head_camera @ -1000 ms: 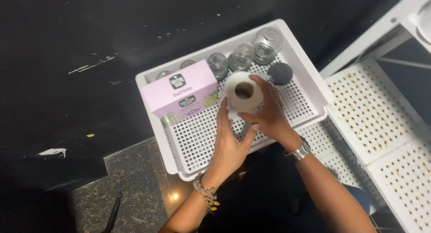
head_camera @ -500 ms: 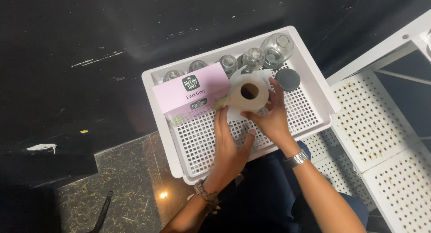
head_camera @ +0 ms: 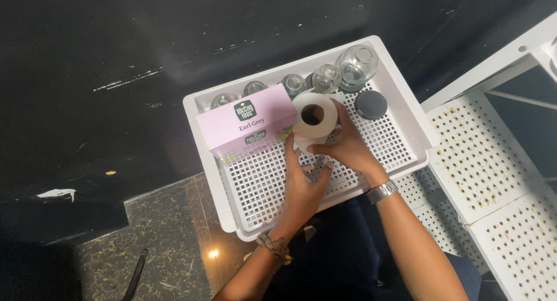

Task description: The person organizes various household supplies from a white metal shelf into a white plastic basket. They place black coasters, glass jars, a box of tea, toilet paper rolls, and yellow bottles into the basket. Finally, they fold several towels and place them on the shelf.

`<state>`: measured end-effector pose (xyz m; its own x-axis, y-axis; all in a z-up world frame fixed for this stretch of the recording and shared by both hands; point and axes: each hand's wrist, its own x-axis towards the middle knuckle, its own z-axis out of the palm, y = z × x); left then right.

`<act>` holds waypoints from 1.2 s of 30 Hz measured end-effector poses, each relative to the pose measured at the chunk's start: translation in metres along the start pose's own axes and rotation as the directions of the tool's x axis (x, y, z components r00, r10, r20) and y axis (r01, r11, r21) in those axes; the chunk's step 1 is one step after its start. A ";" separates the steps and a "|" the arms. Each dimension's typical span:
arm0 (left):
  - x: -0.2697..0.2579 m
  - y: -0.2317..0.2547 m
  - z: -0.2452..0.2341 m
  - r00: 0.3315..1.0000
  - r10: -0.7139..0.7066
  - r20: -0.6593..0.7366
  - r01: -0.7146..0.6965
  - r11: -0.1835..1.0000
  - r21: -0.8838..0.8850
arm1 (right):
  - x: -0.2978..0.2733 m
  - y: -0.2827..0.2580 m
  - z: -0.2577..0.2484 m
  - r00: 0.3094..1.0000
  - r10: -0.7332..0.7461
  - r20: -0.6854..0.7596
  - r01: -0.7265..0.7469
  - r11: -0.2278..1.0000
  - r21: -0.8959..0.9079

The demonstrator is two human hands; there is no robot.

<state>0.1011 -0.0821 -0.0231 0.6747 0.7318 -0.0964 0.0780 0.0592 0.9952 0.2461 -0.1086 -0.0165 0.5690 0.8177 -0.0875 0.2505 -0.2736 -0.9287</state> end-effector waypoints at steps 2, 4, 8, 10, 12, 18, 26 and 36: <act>0.000 0.001 0.000 0.999 -0.040 -0.014 0.039 0.998 -0.038 | 0.000 -0.005 -0.003 0.999 -0.042 0.001 0.042 0.998 -0.048; -0.014 0.009 0.002 0.999 -0.012 -0.047 0.014 0.999 0.043 | -0.014 0.000 -0.020 0.997 -0.054 -0.057 0.049 0.996 -0.074; -0.034 -0.038 0.025 0.860 0.484 -0.159 -0.428 0.856 0.291 | -0.048 0.023 -0.084 0.966 -0.089 -0.245 0.056 0.989 -0.140; -0.034 -0.026 0.042 0.851 0.520 -0.070 -0.496 0.841 0.218 | -0.073 0.032 -0.122 0.916 -0.131 -0.379 0.078 0.985 -0.152; -0.029 -0.015 0.067 0.831 0.556 0.027 -0.554 0.822 0.130 | -0.101 0.040 -0.162 0.841 -0.167 -0.515 0.089 0.981 -0.173; 0.000 0.035 0.171 0.622 0.729 0.285 -0.736 0.669 -0.105 | -0.185 0.049 -0.270 0.479 -0.410 -0.776 0.148 0.909 -0.389; 0.049 0.137 0.306 0.729 0.326 0.602 -0.323 0.939 -0.118 | -0.176 0.063 -0.356 0.493 -0.275 -0.825 0.055 0.957 -0.286; -0.002 0.111 0.298 0.712 0.533 0.457 -0.570 0.819 -0.068 | -0.158 0.026 -0.303 0.554 -0.496 -0.669 0.362 0.867 -0.343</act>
<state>0.3271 -0.2797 0.0823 0.8574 0.2417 0.4544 -0.3707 -0.3225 0.8710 0.3998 -0.3988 0.0819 0.7148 0.2494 0.6533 0.6917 -0.1153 -0.7129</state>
